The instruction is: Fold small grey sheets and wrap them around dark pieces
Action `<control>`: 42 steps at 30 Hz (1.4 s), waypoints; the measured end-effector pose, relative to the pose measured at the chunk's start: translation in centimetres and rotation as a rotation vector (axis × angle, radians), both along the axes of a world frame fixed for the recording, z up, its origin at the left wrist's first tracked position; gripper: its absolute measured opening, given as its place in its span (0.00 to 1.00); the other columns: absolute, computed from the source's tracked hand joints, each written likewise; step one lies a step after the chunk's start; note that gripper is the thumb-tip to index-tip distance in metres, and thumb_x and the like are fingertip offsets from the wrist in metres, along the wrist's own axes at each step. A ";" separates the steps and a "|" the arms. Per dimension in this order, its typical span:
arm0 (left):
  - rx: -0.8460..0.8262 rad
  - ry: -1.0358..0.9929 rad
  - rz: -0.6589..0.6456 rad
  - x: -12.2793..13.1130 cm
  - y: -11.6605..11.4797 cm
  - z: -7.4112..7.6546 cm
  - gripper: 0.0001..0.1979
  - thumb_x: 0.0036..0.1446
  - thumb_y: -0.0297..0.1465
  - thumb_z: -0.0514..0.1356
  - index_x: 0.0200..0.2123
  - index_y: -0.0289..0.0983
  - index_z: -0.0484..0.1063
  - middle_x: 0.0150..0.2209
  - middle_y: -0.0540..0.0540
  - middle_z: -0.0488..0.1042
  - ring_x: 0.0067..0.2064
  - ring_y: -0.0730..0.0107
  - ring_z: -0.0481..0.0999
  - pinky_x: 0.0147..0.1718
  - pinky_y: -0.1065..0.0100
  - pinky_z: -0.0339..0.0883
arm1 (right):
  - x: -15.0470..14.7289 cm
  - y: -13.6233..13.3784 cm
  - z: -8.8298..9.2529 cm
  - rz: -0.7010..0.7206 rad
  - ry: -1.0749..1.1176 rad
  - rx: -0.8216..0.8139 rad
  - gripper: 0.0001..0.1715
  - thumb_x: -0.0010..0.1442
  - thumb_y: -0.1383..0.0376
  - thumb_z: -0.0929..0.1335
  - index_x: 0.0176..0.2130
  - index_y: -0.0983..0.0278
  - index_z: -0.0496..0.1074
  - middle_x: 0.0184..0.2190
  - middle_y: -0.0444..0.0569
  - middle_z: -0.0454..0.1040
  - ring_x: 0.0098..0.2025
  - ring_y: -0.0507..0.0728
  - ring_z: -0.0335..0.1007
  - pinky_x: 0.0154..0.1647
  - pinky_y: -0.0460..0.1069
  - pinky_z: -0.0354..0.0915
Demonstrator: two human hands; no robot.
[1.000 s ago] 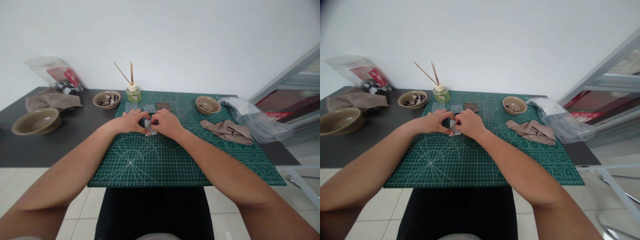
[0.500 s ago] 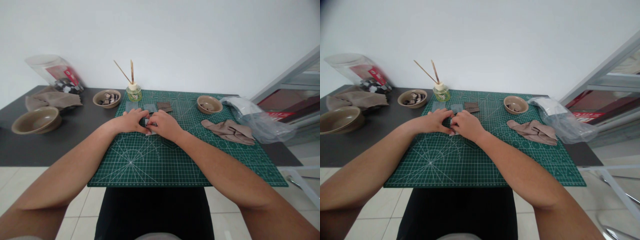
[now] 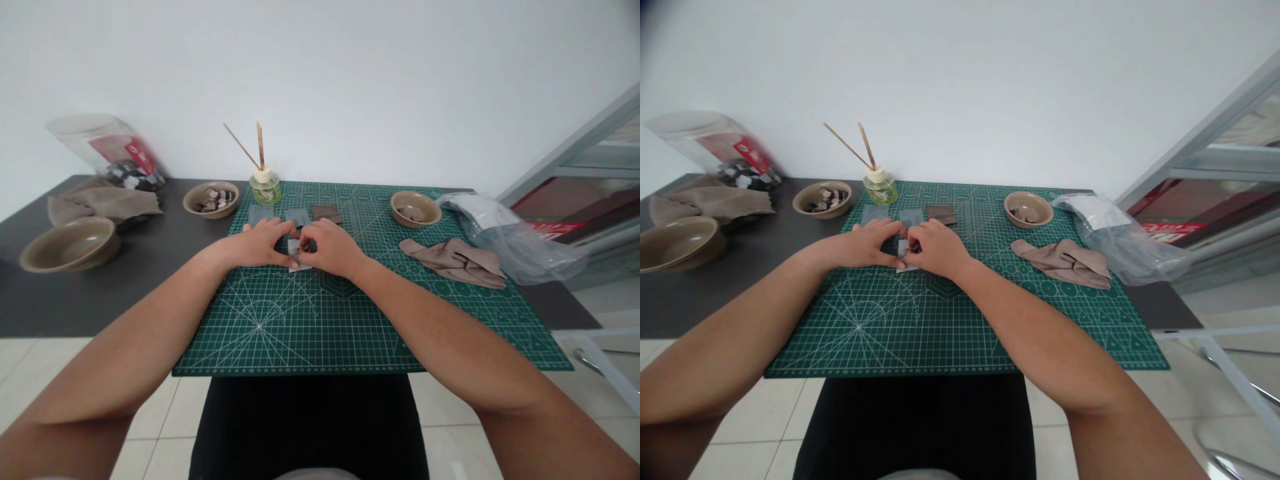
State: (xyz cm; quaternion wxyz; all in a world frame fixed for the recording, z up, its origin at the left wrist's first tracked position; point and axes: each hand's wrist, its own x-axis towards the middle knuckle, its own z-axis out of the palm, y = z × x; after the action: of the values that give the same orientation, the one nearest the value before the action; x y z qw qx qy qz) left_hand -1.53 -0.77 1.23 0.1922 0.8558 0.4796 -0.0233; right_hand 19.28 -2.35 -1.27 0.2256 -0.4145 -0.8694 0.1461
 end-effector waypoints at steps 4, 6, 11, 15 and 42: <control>0.083 -0.117 -0.007 -0.2 0.2 0.1 0.23 0.57 0.51 0.62 0.46 0.40 0.72 0.43 0.42 0.74 0.49 0.49 0.71 0.46 0.56 0.61 | 0.3 0.3 -0.2 0.018 0.245 -0.057 0.10 0.58 0.66 0.73 0.42 0.62 0.74 0.40 0.48 0.79 0.41 0.58 0.71 0.46 0.52 0.64; 0.105 -0.243 -0.029 -0.2 0.4 0.2 0.19 0.58 0.49 0.62 0.41 0.39 0.72 0.39 0.44 0.73 0.45 0.55 0.71 0.45 0.59 0.61 | 0.4 0.5 -0.3 0.030 0.354 -0.087 0.13 0.60 0.66 0.73 0.45 0.62 0.72 0.43 0.48 0.79 0.39 0.56 0.72 0.43 0.51 0.65; 0.054 -0.602 0.009 -0.2 1.1 -0.5 0.14 0.59 0.44 0.62 0.34 0.39 0.71 0.33 0.49 0.73 0.38 0.65 0.73 0.42 0.63 0.65 | 0.3 0.7 -0.7 0.061 0.496 -0.094 0.15 0.60 0.64 0.73 0.46 0.62 0.70 0.45 0.49 0.77 0.36 0.53 0.73 0.41 0.51 0.70; -0.064 -0.750 0.106 -0.3 1.5 -1.5 0.15 0.53 0.43 0.68 0.33 0.38 0.75 0.35 0.47 0.79 0.39 0.64 0.77 0.43 0.62 0.69 | 0.1 0.9 -1.1 0.024 0.498 -0.138 0.19 0.58 0.66 0.74 0.48 0.60 0.68 0.44 0.47 0.77 0.36 0.53 0.75 0.42 0.53 0.73; 0.101 -0.617 0.113 -0.4 1.1 -0.4 0.11 0.56 0.38 0.58 0.32 0.38 0.75 0.30 0.49 0.74 0.33 0.67 0.71 0.34 0.65 0.63 | 0.6 0.7 -0.4 0.063 0.526 -0.335 0.12 0.54 0.60 0.74 0.38 0.62 0.74 0.32 0.43 0.76 0.33 0.54 0.69 0.38 0.49 0.63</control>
State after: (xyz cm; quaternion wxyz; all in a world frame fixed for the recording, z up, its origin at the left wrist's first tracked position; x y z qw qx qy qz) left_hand -1.93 0.31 0.79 0.2869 0.8029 0.4462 0.2718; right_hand 19.85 -1.65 -1.69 0.3667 -0.3670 -0.7575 0.3962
